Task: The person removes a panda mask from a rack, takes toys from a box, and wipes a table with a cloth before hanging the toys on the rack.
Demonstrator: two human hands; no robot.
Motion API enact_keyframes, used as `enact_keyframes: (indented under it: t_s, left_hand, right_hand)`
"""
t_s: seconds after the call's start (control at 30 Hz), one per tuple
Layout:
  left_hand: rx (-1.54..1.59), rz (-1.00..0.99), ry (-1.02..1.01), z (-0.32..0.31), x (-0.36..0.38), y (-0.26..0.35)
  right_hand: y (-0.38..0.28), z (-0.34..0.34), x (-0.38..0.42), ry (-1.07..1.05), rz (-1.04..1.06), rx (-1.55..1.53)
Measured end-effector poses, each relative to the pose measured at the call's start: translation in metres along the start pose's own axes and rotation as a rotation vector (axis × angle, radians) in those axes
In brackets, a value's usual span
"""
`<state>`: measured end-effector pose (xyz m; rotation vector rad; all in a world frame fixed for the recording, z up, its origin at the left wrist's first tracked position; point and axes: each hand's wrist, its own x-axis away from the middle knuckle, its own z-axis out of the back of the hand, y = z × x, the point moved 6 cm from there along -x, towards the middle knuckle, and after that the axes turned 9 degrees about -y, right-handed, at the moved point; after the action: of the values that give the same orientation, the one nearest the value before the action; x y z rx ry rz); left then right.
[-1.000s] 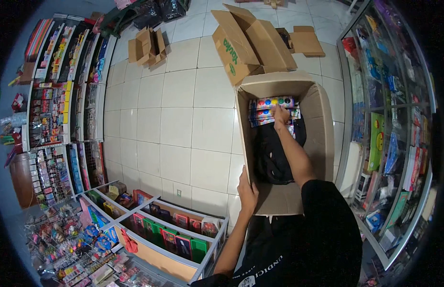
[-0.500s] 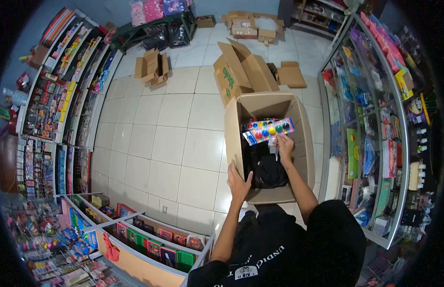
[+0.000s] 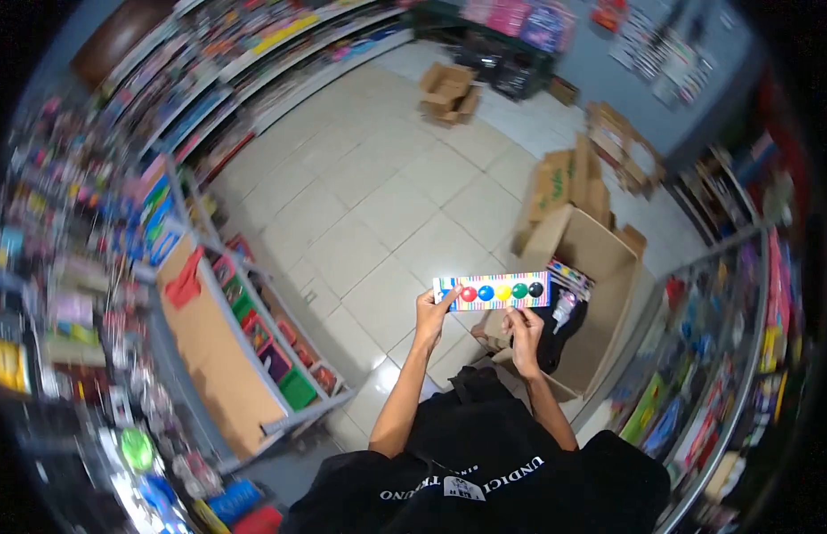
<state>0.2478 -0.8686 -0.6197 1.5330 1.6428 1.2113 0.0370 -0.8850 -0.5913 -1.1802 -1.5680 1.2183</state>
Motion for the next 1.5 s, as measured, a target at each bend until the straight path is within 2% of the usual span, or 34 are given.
enact_keyframes:
  t_s: [0.13,0.17,0.2,0.37,0.5,0.6,0.7,0.8,0.87,0.93,1.0,1.07,1.1,1.13,1.17,1.2,1.27,1.33,1.37,1.43,1.47,1.5]
  left_hand:
    - [-0.015,-0.153,0.242,0.076,0.069,0.055]
    - [-0.024,-0.182,0.305,0.098,0.087,0.06]
    - [-0.033,-0.21,0.363,0.118,0.105,0.067]
    - [0.039,-0.344,0.658,0.195,0.193,0.094]
    - [0.018,-0.341,0.754,0.23,0.234,0.104]
    - [-0.094,-0.216,0.836,0.249,0.249,0.092]
    - [-0.021,-0.156,0.943,0.264,0.259,0.072]
    - [0.017,-0.136,1.092,0.286,0.272,0.059]
    - [0.059,-0.095,1.26,0.309,0.282,0.056]
    - [0.145,-0.193,1.369,0.33,0.294,0.061]
    - [0.307,-0.294,1.482,0.348,0.301,0.068]
    - [0.415,-0.436,1.588,0.365,0.301,0.067]
    - [0.475,-0.481,1.606,0.368,0.299,0.071]
    - [0.531,-0.532,1.618,0.374,0.298,0.076]
    - [0.42,-0.316,1.605,0.395,0.293,0.051]
    - [0.222,-0.203,1.446,0.4,0.283,0.062]
    - [0.216,-0.186,1.501,0.401,0.273,0.065]
    - [0.292,-0.185,1.54,0.414,0.274,0.039]
    - [0.327,-0.185,1.559,0.425,0.277,0.026]
    - [0.337,-0.347,1.669,0.434,0.28,0.016]
    - [0.341,-0.432,1.721,0.436,0.281,0.012]
    - [0.353,-0.474,1.864,0.434,0.287,0.018]
  right_hand:
    - [0.046,-0.08,-0.002,-0.27,-0.207,-0.255]
    - [0.055,-0.094,-0.002,-0.273,-0.246,-0.199]
    - [0.077,-0.103,-0.011,-0.385,-0.261,-0.185]
    - [0.055,-0.204,-0.013,-0.544,-0.477,-0.617]
    - [0.044,-0.271,-0.005,-1.039,-0.168,0.118]
    - [0.065,-0.313,0.012,-1.554,-0.149,0.487]
    - [0.055,-0.359,0.052,-1.772,-0.093,0.643]
    - [0.089,-0.395,0.068,-1.827,-0.002,0.625]
    - [0.109,-0.422,0.069,-1.856,-0.13,0.666]
    - [0.128,-0.453,0.07,-1.895,-0.269,0.604]
    - [0.15,-0.488,0.066,-1.921,-0.264,0.566]
    - [0.198,-0.519,0.063,-1.967,-0.234,0.517]
    - [0.217,-0.536,0.064,-1.994,-0.344,0.43]
    - [0.221,-0.553,0.065,-2.018,-0.33,0.496]
    - [0.225,-0.574,0.069,-2.038,-0.304,0.557]
    - [0.229,-0.591,0.071,-2.056,-0.275,0.621]
    - [0.238,-0.61,0.076,-2.116,-0.514,0.578]
    - [0.247,-0.629,0.088,-2.17,-0.757,0.533]
    - [0.239,-0.638,0.091,-2.191,-0.789,0.543]
    - [0.236,-0.646,0.094,-2.203,-0.9,0.524]
    - [0.245,-0.655,0.093,-2.175,-0.855,0.529]
    - [0.263,-0.664,0.093,-2.152,-0.804,0.532]
